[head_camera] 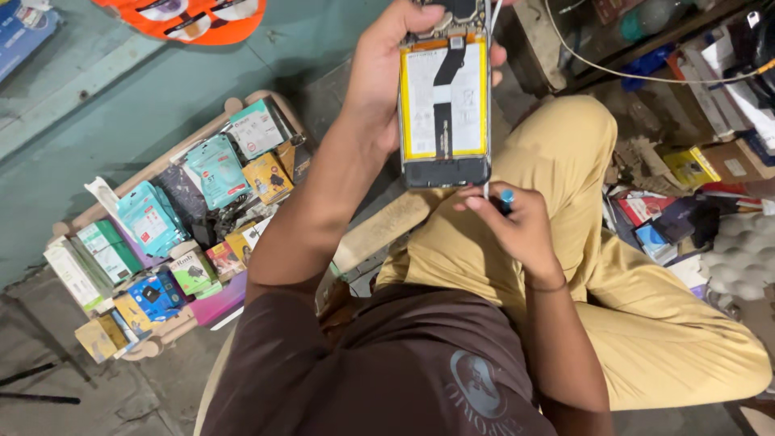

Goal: The person sits with an opened smartphone on their lap and works on its internals, using a small brush and a blue precision screwdriver to clean and pry at the board and battery area. They then plug a charging cable into the phone, press the back cover on, and hold the reassembled phone.

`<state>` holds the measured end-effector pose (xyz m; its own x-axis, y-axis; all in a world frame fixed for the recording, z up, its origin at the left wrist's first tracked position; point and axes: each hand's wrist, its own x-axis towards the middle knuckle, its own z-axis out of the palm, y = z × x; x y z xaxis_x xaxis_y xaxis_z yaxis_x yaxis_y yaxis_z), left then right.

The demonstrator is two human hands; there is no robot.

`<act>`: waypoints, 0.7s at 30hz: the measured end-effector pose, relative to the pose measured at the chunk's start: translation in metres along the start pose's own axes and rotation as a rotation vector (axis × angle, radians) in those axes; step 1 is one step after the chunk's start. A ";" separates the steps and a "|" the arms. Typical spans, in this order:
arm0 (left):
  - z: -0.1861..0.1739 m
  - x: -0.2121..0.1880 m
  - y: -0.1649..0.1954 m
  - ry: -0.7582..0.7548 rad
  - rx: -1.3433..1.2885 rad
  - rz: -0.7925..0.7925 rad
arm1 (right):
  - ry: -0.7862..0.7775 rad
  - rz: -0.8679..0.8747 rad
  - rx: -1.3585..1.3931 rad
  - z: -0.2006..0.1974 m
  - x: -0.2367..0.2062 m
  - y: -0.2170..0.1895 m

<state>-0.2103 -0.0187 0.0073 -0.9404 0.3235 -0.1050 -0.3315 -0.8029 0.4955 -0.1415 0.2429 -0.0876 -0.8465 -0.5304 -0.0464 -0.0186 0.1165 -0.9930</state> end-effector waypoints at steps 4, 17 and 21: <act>-0.014 0.004 0.001 -0.025 0.016 0.083 | 0.198 -0.137 -0.138 -0.006 -0.024 -0.002; -0.026 0.010 0.006 -0.024 -0.063 0.169 | 0.569 -0.338 0.090 -0.046 -0.065 0.027; -0.030 0.015 0.000 0.042 -0.078 0.168 | 0.595 -0.496 0.620 -0.057 -0.063 0.024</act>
<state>-0.2267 -0.0283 -0.0200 -0.9849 0.1612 -0.0633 -0.1725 -0.8807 0.4411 -0.1193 0.3271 -0.1022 -0.9506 0.1277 0.2829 -0.3050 -0.5544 -0.7744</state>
